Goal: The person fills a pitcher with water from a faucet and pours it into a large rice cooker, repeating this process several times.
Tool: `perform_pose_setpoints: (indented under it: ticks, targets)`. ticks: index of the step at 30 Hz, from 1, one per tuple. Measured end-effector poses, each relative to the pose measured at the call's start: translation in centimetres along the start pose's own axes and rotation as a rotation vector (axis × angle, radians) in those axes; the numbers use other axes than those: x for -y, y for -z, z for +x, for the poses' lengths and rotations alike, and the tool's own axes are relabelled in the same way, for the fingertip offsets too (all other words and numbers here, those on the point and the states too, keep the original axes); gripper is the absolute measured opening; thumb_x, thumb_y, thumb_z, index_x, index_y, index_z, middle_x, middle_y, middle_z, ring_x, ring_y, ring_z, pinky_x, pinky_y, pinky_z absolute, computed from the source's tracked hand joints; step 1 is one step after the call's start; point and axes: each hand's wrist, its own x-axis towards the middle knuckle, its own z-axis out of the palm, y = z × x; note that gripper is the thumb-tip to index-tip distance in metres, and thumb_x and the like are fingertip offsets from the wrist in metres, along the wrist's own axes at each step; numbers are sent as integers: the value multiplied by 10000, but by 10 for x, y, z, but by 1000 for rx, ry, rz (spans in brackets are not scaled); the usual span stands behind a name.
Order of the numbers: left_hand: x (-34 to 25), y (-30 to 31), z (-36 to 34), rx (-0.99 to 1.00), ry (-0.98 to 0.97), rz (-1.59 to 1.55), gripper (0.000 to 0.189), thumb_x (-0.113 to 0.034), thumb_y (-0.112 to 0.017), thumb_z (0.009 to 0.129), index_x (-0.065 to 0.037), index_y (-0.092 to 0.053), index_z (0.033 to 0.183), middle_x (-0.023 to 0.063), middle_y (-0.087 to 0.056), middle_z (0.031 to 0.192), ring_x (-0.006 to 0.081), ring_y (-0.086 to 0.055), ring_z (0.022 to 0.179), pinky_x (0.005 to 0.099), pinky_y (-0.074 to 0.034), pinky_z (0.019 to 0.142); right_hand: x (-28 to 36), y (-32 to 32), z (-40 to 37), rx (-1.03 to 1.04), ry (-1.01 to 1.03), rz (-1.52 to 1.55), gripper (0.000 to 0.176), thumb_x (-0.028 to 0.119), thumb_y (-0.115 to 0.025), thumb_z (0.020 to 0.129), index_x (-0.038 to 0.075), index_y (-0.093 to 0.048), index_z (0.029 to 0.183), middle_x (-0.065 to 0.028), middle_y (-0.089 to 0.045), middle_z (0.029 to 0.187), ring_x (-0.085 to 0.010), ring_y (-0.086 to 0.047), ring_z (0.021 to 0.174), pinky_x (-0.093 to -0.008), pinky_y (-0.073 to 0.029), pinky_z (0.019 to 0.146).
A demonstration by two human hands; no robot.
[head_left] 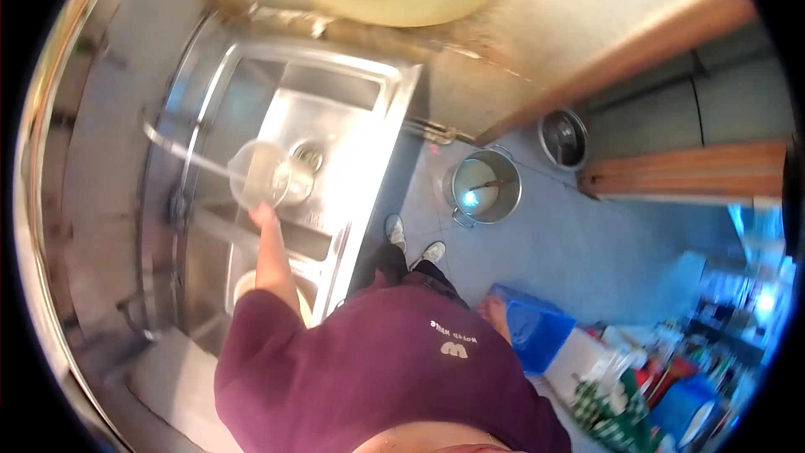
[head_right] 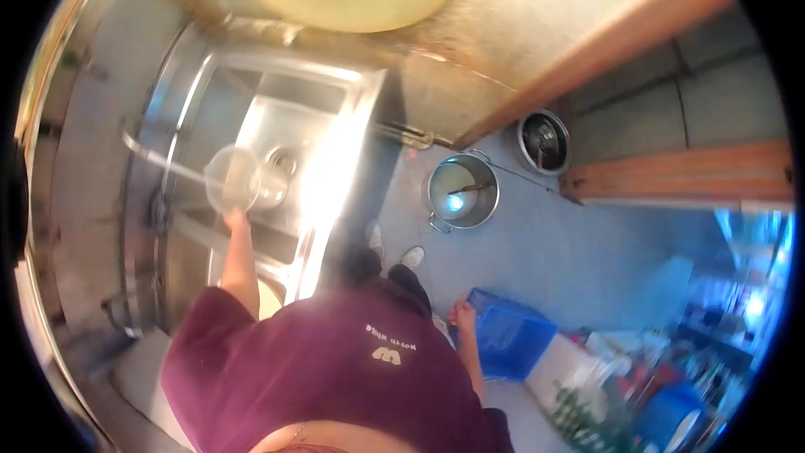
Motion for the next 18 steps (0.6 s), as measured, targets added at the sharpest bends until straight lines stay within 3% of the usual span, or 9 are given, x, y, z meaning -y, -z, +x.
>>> perform_pose_setpoints:
  ticks: [1,2,4,5,7,12,14,16,18]
  targets:
    - [31,1,42,-71,-43,49,382,-71,-455,688,-13,-368,1056,124,-511,947,240,-523,762,317,-453,616,1,-2,-1,-15,26,-3,144,200,-466,781,61,-499,799,-53,-525,635,-131,-508,493,-227,-402,408]
    - [6,5,7,98,-18,-161,426,-63,-485,656,25,-361,1054,153,-493,982,254,-525,783,336,-454,634,-3,-4,2,-33,50,2,151,208,-467,787,60,-492,806,-52,-520,613,-128,-497,453,-221,-386,373]
    - [38,2,49,-97,-45,70,444,-84,-467,643,17,-366,1064,168,-497,970,254,-523,806,340,-444,662,-2,-2,8,-49,67,-1,154,209,-465,794,59,-486,820,-57,-523,604,-128,-496,423,-214,-374,341]
    - [1,-1,-2,-83,59,-61,456,-80,-447,644,13,-359,1082,183,-490,994,274,-514,857,331,-424,720,-2,2,12,-48,58,-11,148,202,-463,795,59,-487,828,-64,-532,615,-130,-505,432,-213,-378,343]
    - [28,-1,30,-131,-12,32,474,-78,-433,651,25,-338,1103,207,-458,1050,301,-479,934,335,-370,808,1,4,13,-27,72,-25,144,192,-461,795,59,-489,841,-73,-545,634,-132,-516,442,-211,-383,346]
    - [26,-2,26,-140,-14,-7,443,-79,-425,653,28,-353,1076,207,-460,1042,311,-468,947,342,-355,821,7,5,17,-43,120,-69,150,191,-468,791,56,-491,853,-73,-552,640,-130,-519,447,-210,-388,352]
    - [32,-1,31,-144,-18,-2,437,-79,-422,652,27,-356,1070,209,-461,1038,314,-464,951,341,-352,823,5,7,18,-30,466,-478,150,191,-467,792,58,-492,856,-71,-552,640,-130,-520,451,-208,-385,352]
    - [36,-2,37,-144,-9,-11,438,-81,-419,651,23,-357,1071,210,-460,1039,316,-461,956,341,-350,826,2,8,20,-31,469,-518,152,194,-468,793,59,-492,858,-69,-553,640,-130,-522,455,-208,-383,352]
    - [35,-1,34,-148,8,-18,439,-83,-417,650,19,-358,1073,211,-459,1041,319,-459,959,341,-349,827,9,1,20,-54,132,-185,155,200,-470,792,61,-492,859,-66,-554,641,-129,-525,460,-208,-384,355]
